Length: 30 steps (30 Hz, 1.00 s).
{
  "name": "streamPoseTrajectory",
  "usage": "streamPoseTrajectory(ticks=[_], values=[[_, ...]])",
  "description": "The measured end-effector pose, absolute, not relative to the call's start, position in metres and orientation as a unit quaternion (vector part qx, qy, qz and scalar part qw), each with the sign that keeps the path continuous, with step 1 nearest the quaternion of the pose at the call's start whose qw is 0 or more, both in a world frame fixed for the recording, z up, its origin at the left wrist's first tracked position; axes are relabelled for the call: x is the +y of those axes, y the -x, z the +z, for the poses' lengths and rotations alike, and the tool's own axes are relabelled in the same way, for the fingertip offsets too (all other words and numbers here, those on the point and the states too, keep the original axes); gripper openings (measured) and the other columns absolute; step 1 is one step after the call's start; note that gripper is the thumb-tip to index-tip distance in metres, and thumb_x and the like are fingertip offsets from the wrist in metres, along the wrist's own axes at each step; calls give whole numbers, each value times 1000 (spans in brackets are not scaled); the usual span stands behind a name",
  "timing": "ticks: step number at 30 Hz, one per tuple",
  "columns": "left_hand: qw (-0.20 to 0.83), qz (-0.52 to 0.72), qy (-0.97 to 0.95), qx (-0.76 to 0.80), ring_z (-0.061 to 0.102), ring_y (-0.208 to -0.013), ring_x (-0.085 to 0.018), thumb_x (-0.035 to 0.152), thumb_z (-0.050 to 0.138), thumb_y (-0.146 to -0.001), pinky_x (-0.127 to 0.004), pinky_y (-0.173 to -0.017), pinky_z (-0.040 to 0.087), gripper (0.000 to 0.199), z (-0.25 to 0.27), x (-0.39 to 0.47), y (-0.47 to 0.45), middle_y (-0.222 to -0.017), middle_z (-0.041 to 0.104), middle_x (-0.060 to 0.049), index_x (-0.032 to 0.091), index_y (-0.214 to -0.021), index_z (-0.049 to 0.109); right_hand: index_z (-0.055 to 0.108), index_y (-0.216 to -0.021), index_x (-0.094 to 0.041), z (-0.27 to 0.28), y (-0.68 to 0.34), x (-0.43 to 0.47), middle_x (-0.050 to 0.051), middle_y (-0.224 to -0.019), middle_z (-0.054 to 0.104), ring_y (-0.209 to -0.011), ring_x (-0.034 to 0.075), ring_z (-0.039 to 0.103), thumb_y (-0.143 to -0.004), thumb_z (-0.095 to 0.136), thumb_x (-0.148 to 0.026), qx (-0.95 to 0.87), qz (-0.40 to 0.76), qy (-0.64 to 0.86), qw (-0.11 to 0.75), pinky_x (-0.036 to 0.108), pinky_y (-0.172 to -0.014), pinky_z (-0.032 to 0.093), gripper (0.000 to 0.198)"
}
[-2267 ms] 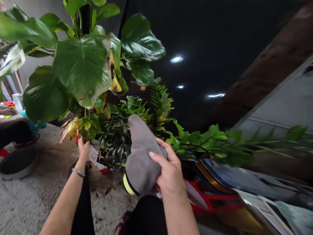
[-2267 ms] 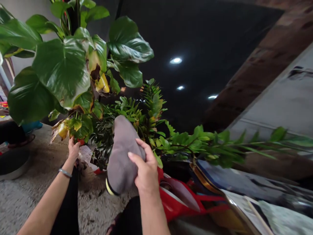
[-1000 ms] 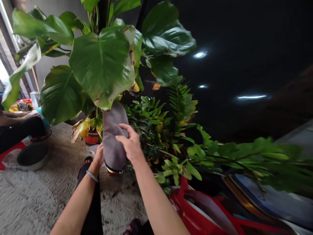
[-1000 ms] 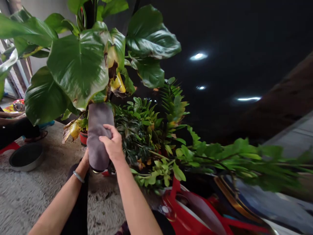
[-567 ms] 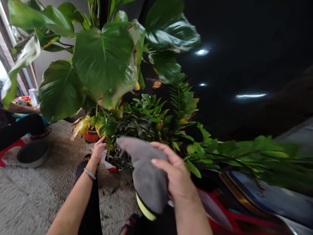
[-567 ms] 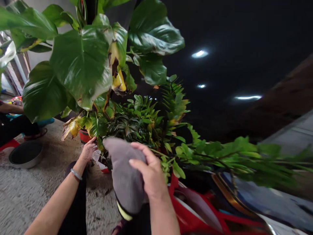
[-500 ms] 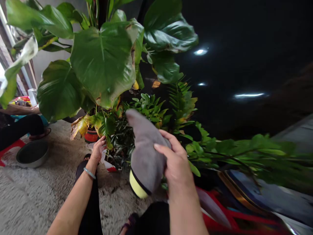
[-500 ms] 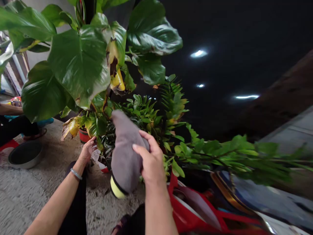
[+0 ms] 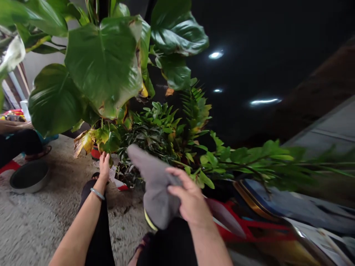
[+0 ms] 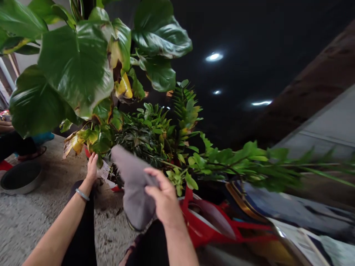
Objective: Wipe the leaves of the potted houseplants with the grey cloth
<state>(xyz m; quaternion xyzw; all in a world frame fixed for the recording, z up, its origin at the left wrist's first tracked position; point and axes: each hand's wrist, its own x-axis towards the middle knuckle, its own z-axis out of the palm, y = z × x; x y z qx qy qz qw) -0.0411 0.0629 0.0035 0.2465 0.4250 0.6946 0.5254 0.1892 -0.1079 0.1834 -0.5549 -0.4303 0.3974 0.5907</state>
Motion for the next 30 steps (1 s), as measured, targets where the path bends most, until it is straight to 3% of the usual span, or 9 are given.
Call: streamPoseTrajectory(ticks=[4, 7, 11, 14, 16, 19, 22, 25, 30], values=[[529, 677, -264, 439, 53, -128, -28, 39, 79, -73, -33, -96, 48, 50, 3, 59, 29, -135, 61, -11, 21, -118, 69, 71, -104, -25, 209, -206, -66, 2, -112, 71, -106, 27, 63, -52, 70, -25, -350, 275, 520, 729, 41, -94, 47, 53], [591, 646, -293, 385, 58, -118, -28, 45, 77, -73, -33, -84, 52, 51, 7, 54, 17, -136, 62, -12, 19, -116, 71, 73, -100, -25, 186, -178, -51, 2, -112, 73, -104, 29, 64, -51, 64, -27, -382, 347, 546, 660, 41, -89, 50, 50], [603, 641, -303, 365, 60, -109, -27, 53, 76, -72, -32, -75, 53, 57, 9, 52, 13, -137, 61, -12, 19, -118, 72, 79, -76, -31, 139, -145, -90, 3, -88, 77, -86, 32, 69, -48, 62, -18, -462, 443, 575, 510, 43, -77, 53, 36], [611, 642, -301, 352, 63, -102, -26, 54, 78, -69, -33, -73, 54, 61, 8, 52, 16, -138, 60, -13, 18, -118, 72, 81, -80, -33, 145, -162, -135, 4, -85, 77, -81, 32, 69, -53, 65, -23, -500, 470, 560, 464, 45, -75, 54, 33], [620, 638, -304, 342, 65, -97, -24, 53, 79, -68, -32, -72, 54, 63, 10, 51, 18, -135, 62, -14, 18, -120, 71, 80, -88, -30, 171, -189, -148, 5, -93, 77, -84, 31, 70, -56, 69, -28, -467, 438, 565, 520, 44, -77, 55, 34], [629, 630, -311, 333, 67, -92, -24, 49, 81, -67, -31, -70, 54, 66, 15, 48, 15, -123, 68, -14, 17, -124, 69, 75, -106, -25, 210, -228, -129, 5, -107, 74, -93, 29, 68, -57, 77, -37, -383, 288, 582, 657, 41, -82, 54, 50], [632, 626, -315, 331, 68, -88, -23, 45, 84, -65, -31, -68, 55, 68, 20, 43, 7, -115, 70, -13, 17, -124, 68, 68, -118, -21, 212, -236, -88, 7, -114, 72, -102, 28, 66, -54, 80, -42, -352, 198, 588, 701, 40, -90, 51, 69], [626, 623, -329, 335, 69, -81, -20, 42, 86, -62, -30, -66, 56, 66, 20, 39, 1, -111, 70, -10, 16, -121, 68, 71, -108, -23, 168, -212, -75, 6, -110, 73, -98, 30, 67, -48, 81, -35, -341, 299, 614, 646, 41, -85, 54, 62], [615, 608, -348, 361, 66, -66, -17, 45, 88, -58, -29, -63, 55, 64, 16, 39, -1, -74, 68, -2, 12, -109, 67, 78, -83, -34, 111, -186, -142, 5, -95, 77, -88, 34, 70, -48, 80, -28, -379, 451, 625, 513, 46, -80, 56, 36]])
